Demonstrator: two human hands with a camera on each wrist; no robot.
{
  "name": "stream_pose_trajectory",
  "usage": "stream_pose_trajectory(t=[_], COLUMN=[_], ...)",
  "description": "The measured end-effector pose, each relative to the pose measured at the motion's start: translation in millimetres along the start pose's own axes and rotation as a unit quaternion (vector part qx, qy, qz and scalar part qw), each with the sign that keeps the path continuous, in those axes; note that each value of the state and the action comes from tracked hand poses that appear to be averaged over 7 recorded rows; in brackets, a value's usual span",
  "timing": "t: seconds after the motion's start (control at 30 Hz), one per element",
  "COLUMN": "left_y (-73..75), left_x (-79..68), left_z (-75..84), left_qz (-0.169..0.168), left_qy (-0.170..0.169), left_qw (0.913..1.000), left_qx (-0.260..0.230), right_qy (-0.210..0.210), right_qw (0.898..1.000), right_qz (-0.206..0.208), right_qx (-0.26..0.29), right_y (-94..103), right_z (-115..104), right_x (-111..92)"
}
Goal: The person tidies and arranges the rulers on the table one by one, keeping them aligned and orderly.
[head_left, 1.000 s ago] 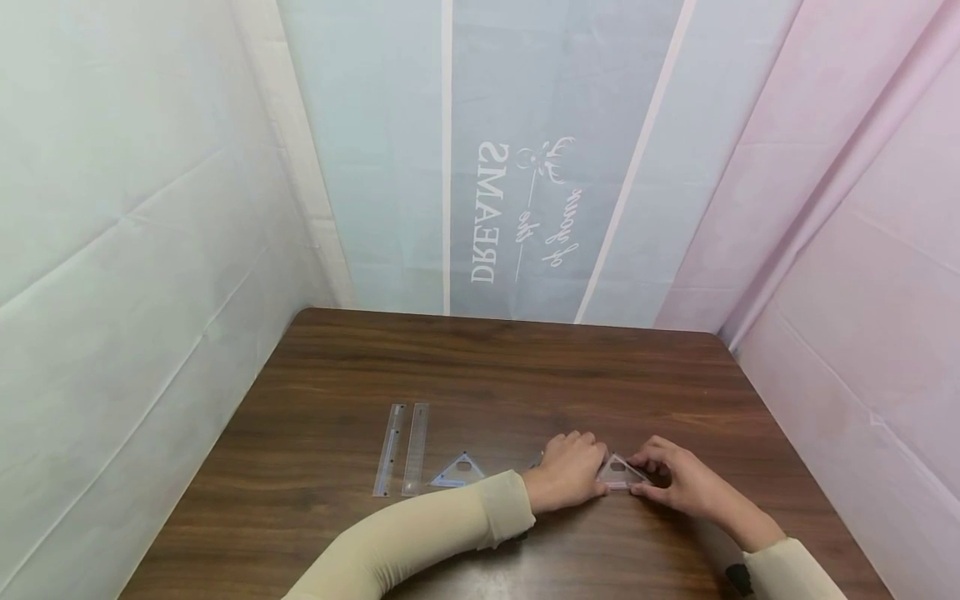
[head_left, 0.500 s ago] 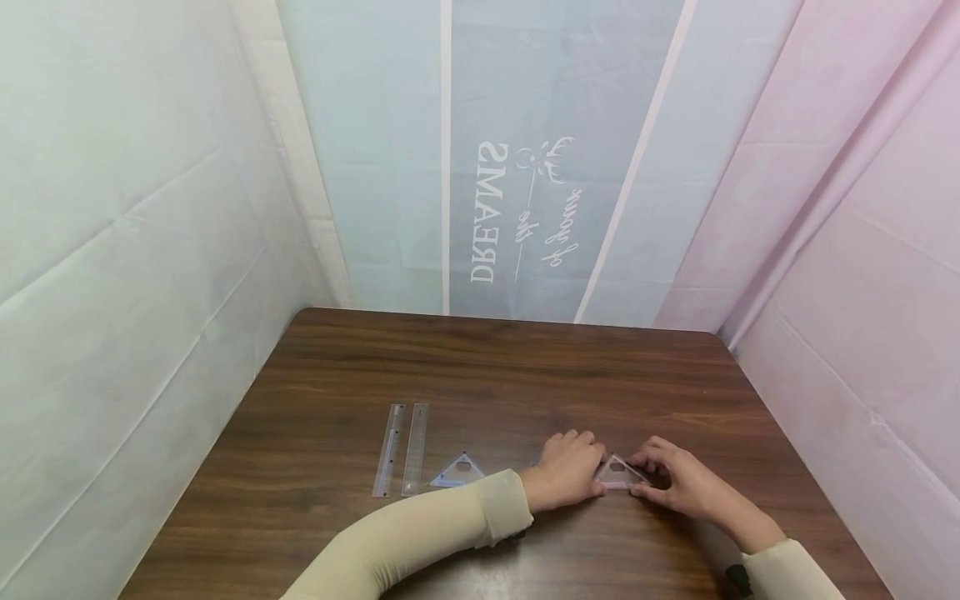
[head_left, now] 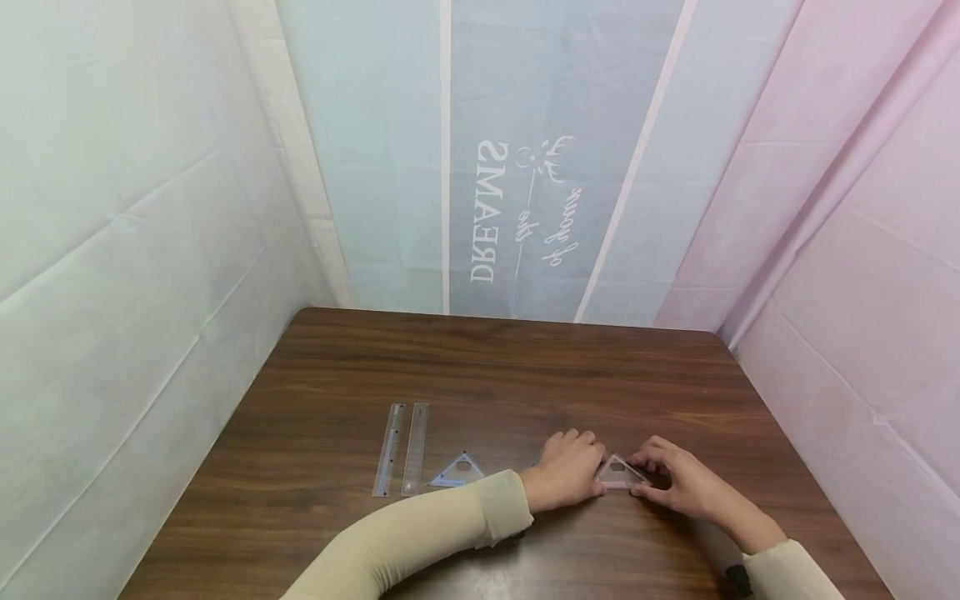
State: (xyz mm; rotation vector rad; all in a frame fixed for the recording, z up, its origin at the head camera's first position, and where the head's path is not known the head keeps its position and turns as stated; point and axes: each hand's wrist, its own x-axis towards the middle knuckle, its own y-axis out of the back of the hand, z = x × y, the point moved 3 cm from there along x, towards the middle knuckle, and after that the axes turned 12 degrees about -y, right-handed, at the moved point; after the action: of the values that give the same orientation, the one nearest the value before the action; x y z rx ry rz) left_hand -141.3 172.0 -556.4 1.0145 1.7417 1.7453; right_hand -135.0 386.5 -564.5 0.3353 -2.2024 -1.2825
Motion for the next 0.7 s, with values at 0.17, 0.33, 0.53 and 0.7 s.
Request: stream_pose_trajectory(t=[0.17, 0.33, 0.53, 0.7], left_y=[-1.4, -2.2, -2.5, -3.0], left_x=[0.9, 1.0, -0.7, -3.2], left_z=[-0.7, -1.5, -2.7, -4.5], left_qz=[-0.002, 0.0, 0.002, 0.004], left_qy=[-0.001, 0.001, 0.0, -0.01], left_qw=[1.0, 1.0, 1.0, 0.9998], left_qx=[-0.001, 0.001, -0.003, -0.018], right_qy=[-0.014, -0.022, -0.021, -0.053], right_qw=[1.0, 1.0, 1.0, 0.998], right_qz=[-0.005, -0.009, -0.012, -0.031], right_qx=[-0.006, -0.011, -0.01, -0.008], right_y=[0.9, 0.1, -1.5, 1.5], right_z=[-0.8, -0.6, 0.0, -0.9], right_x=[0.5, 0.9, 1.1, 2.0])
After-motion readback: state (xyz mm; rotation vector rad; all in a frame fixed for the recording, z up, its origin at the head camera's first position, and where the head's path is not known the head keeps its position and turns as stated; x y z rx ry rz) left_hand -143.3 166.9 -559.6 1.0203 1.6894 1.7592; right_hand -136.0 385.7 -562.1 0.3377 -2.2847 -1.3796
